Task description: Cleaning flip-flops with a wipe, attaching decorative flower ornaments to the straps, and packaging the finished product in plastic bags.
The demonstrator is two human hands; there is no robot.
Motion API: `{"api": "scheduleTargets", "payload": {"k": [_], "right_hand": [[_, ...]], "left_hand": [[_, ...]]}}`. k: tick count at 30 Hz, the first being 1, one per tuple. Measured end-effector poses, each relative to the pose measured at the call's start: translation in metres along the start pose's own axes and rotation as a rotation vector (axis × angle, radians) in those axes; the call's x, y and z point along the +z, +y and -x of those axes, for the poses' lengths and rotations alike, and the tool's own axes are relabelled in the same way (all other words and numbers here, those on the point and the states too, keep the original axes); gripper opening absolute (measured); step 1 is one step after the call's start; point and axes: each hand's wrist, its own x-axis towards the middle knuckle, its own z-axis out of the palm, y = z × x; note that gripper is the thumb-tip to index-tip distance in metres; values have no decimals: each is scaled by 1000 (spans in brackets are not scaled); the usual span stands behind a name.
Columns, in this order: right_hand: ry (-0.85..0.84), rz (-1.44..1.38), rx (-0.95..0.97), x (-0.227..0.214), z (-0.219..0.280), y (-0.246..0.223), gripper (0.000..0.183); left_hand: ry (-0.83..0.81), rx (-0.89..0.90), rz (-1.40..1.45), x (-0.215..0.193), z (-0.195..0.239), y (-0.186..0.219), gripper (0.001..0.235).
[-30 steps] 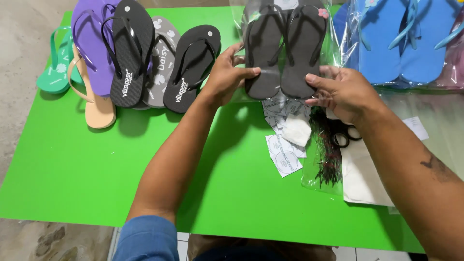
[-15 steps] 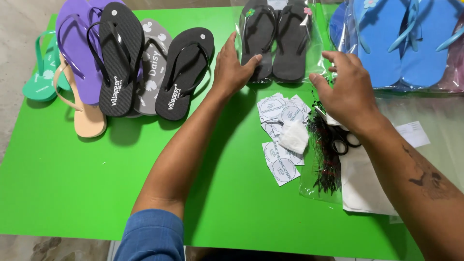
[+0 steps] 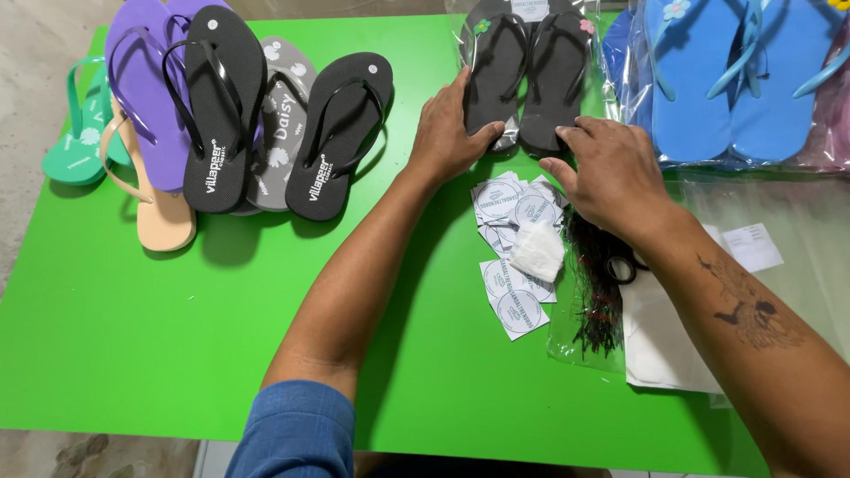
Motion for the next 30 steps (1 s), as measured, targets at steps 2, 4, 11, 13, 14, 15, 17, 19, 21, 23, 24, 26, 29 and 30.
{"api": "scheduleTargets", "payload": {"k": [2,4,11,13,14,15,17,19,21,23,24,26,29,30], "right_hand": [[46,33,-24,4,-2,2,64],[69,21,-23,4,0,1,64],[244,-45,-28,0,31,-18,67],[313,-42,-94,-3,51,-34,64],[381,-40,-153,-4,61,-42,61],[382,-42,-160,-5,73,-53,61],[440,-81,-246,-8,95,-74,58],[490,-114,-333,-8,119,-94,54],[543,-147,-420,-7,138,-111,51],[531,-313,-591,-4,153,-123,46],[533,-314,-596,6,159,-127,46],[437,-426,-562,26,171,-133,40],[464,-569,-633,51,174,-133,21],[463,-573,-638,57,174,-131,21]], "left_hand": [[21,8,69,0,3,-2,93],[27,-27,122,-8,10,3,93],[-22,-133,220,-34,45,23,98],[-24,-126,237,-41,61,30,98],[-32,-116,253,-45,70,32,98],[-26,-120,251,-49,78,34,98],[-63,-106,284,-55,97,39,99],[-45,-80,302,-59,116,37,95],[-25,-51,319,-65,138,40,91],[-42,-8,361,-74,161,47,86],[-38,-9,359,-70,170,45,86],[48,92,346,-63,187,40,71],[242,268,386,-54,199,40,43],[245,265,382,-57,201,40,43]]}}
